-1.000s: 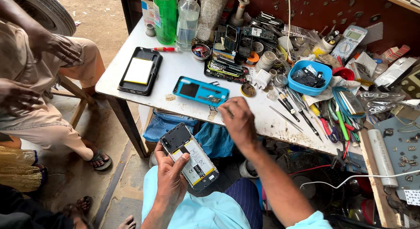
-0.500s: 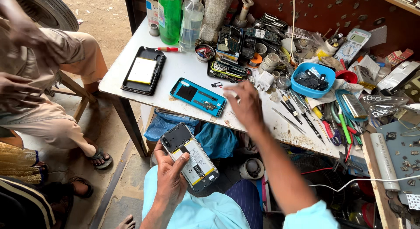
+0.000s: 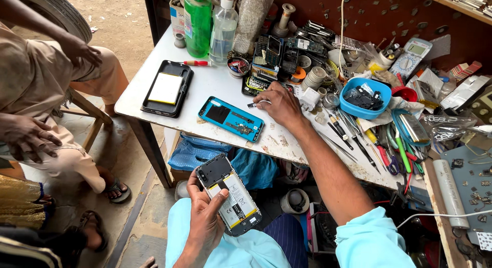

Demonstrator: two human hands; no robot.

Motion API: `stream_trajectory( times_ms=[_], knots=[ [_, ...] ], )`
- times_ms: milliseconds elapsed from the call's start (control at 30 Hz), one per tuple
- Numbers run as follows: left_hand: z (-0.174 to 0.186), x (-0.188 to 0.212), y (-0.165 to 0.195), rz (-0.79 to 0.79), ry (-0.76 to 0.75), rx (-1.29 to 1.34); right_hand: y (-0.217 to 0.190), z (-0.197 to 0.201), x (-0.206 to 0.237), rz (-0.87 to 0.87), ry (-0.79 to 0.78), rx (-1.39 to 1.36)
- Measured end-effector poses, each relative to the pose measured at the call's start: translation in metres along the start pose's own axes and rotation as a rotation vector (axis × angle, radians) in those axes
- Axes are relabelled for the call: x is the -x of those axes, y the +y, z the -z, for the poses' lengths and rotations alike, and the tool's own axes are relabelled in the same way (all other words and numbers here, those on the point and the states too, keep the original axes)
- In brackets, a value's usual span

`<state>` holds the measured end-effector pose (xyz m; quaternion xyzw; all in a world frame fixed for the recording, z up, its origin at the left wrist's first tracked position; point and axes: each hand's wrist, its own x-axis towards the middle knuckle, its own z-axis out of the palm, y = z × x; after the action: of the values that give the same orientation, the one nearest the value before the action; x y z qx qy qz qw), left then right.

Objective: The person holds a smartphone and powers it on, then removes the back cover and battery to expose the internals. They use a screwdriver to work on the internal components, handle small parts from the workbench, then reattach the back cover and power the phone on again, tapping the screen as a video plays.

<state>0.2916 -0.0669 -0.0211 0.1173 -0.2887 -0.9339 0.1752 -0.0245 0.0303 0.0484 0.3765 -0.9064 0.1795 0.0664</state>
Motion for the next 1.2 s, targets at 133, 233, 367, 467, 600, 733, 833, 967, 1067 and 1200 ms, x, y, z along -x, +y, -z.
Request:
stream_trajectory(
  times_ms=[133,233,367,467,600,733,833,967,1067,1200],
  knots=[
    [-0.006,-0.001,-0.001,-0.018,-0.013,-0.014,0.008,0.001,0.004,-0.014,-0.019,-0.064],
    [-0.013,0.0,0.0,-0.013,-0.024,-0.042,0.018,-0.002,0.005,-0.053,-0.06,-0.106],
    [-0.025,0.0,0.003,-0.031,-0.08,-0.058,0.032,-0.004,0.004,-0.142,-0.143,-0.333],
    [-0.032,-0.008,0.004,-0.036,-0.128,0.004,0.034,0.003,0.006,-0.191,-0.15,-0.568],
    [-0.034,-0.03,0.003,0.03,-0.184,0.039,0.022,0.032,0.024,-0.322,-0.161,-0.689],
    [-0.039,-0.044,-0.006,0.071,-0.227,0.009,-0.01,0.059,0.073,-0.164,-0.189,-0.741],
    [-0.045,-0.048,-0.018,0.082,-0.179,-0.088,-0.031,0.069,0.113,-0.115,-0.268,-0.894],
    [-0.048,-0.048,-0.029,0.169,-0.2,-0.089,-0.041,0.076,0.139,-0.15,-0.342,-1.015],
    [-0.05,-0.047,-0.035,0.158,-0.238,-0.104,-0.038,0.081,0.145,-0.135,-0.393,-0.964],
    [-0.048,-0.045,-0.036,0.158,-0.226,-0.137,-0.026,0.081,0.145,-0.109,-0.474,-0.909]
  ],
)
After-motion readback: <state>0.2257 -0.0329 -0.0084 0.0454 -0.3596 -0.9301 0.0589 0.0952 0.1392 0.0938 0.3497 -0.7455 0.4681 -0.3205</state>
